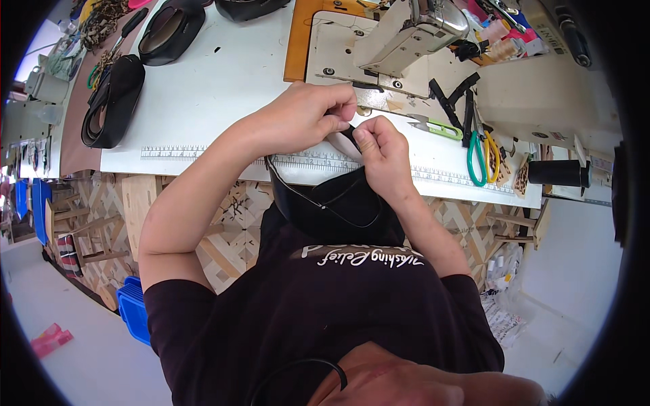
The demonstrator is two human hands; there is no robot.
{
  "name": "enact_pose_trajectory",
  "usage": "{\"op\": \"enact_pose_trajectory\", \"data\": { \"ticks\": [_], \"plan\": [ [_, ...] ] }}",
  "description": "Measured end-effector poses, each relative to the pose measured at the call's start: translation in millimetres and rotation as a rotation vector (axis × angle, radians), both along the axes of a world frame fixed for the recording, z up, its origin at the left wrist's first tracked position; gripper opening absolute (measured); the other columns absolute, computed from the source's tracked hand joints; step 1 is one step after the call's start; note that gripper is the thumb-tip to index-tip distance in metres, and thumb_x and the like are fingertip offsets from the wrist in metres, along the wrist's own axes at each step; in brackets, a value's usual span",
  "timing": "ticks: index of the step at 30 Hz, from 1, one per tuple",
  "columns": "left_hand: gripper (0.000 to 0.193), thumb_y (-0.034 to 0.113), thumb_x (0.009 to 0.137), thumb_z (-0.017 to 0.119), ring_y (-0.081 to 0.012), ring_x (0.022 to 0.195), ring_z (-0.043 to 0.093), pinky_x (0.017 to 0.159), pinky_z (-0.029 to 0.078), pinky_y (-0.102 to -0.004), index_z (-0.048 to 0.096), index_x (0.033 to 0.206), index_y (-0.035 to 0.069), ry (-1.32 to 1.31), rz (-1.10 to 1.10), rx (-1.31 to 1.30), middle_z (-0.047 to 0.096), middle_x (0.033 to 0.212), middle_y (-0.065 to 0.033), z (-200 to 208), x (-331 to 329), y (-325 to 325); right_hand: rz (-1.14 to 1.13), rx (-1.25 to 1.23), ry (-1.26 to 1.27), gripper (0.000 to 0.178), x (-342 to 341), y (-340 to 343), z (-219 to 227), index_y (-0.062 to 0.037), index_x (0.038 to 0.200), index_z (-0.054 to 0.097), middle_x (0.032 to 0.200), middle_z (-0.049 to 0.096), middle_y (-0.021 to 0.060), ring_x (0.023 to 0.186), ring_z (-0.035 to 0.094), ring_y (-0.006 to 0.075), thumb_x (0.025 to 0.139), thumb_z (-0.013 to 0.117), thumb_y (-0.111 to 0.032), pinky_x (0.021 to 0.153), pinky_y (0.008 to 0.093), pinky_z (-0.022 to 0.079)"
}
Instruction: The person trims shoe components with snips, folds and fits the leather pieces together by hand, and stitches them using a sewing machine.
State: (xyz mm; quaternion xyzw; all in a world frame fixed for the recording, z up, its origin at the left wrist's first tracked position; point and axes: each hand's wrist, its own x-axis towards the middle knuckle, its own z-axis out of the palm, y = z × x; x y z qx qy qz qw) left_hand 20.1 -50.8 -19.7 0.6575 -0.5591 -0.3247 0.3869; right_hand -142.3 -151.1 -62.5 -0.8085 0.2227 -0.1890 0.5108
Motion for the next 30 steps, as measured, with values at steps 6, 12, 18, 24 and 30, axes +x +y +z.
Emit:
{"op": "enact_pose_trajectory", "data": {
  "ticks": [6, 12, 18, 24, 30],
  "plan": [
    [0.011, 0.008, 0.083, 0.057, -0.0262, 0.074, 0.058, 0.069, 0.045, -0.0348, 0.057, 0.093, 0.006, 0.051, -0.010, 0.083, 0.060, 0.078, -0.0107, -8.6, -1.8, -9.5, 0.029, 0.190, -0.054, 0.014, -6.0, -6.1, -9.9, 0.0004, 0.088, 0.055, 0.077, 0.056, -0.0012, 0.070, 0.047, 0.0049, 0.093, 0.055, -0.012, 0.063, 0.0187, 0.040],
    [0.013, 0.011, 0.080, 0.062, -0.0294, 0.088, 0.058, 0.077, 0.046, -0.0376, 0.061, 0.091, 0.004, -0.282, -0.151, -0.025, 0.062, 0.087, -0.0110, 1.0, -16.4, -7.4, 0.036, 0.503, 0.067, 0.012, -9.3, -22.9, -4.9, 0.0006, 0.094, 0.059, 0.080, 0.058, -0.0009, 0.071, 0.048, 0.0037, 0.093, 0.053, -0.010, 0.064, 0.0179, 0.041],
    [0.021, 0.015, 0.073, 0.070, -0.0283, 0.094, 0.056, 0.079, 0.046, -0.0393, 0.061, 0.089, 0.003, -0.406, -0.075, 0.041, 0.060, 0.089, -0.0098, 4.1, -29.4, -6.1, 0.117, 0.443, 0.165, 0.014, -11.9, -25.6, -0.3, 0.0025, 0.093, 0.060, 0.081, 0.059, 0.0005, 0.073, 0.050, 0.0052, 0.094, 0.049, -0.008, 0.065, 0.0189, 0.042],
    [0.018, 0.016, 0.073, 0.071, -0.0279, 0.091, 0.056, 0.076, 0.046, -0.0392, 0.063, 0.085, 0.006, -0.507, -0.168, -0.052, 0.058, 0.082, -0.0080, -0.4, -30.9, -2.7, 0.113, 0.367, 0.204, 0.011, -15.5, -20.9, 3.7, -0.0001, 0.103, 0.049, 0.081, 0.059, 0.0044, 0.078, 0.053, 0.0061, 0.092, 0.049, -0.002, 0.067, 0.0212, 0.043],
    [0.017, 0.017, 0.075, 0.071, -0.0266, 0.082, 0.060, 0.073, 0.046, -0.0367, 0.065, 0.087, 0.006, -0.275, -0.058, 0.064, 0.063, 0.083, -0.0077, 9.2, -33.9, -9.1, 0.105, 0.300, 0.172, 0.008, -17.3, -23.2, -3.2, -0.0039, 0.093, 0.043, 0.079, 0.055, 0.0020, 0.072, 0.050, 0.0054, 0.091, 0.051, -0.001, 0.064, 0.0187, 0.040]
  ]
}}
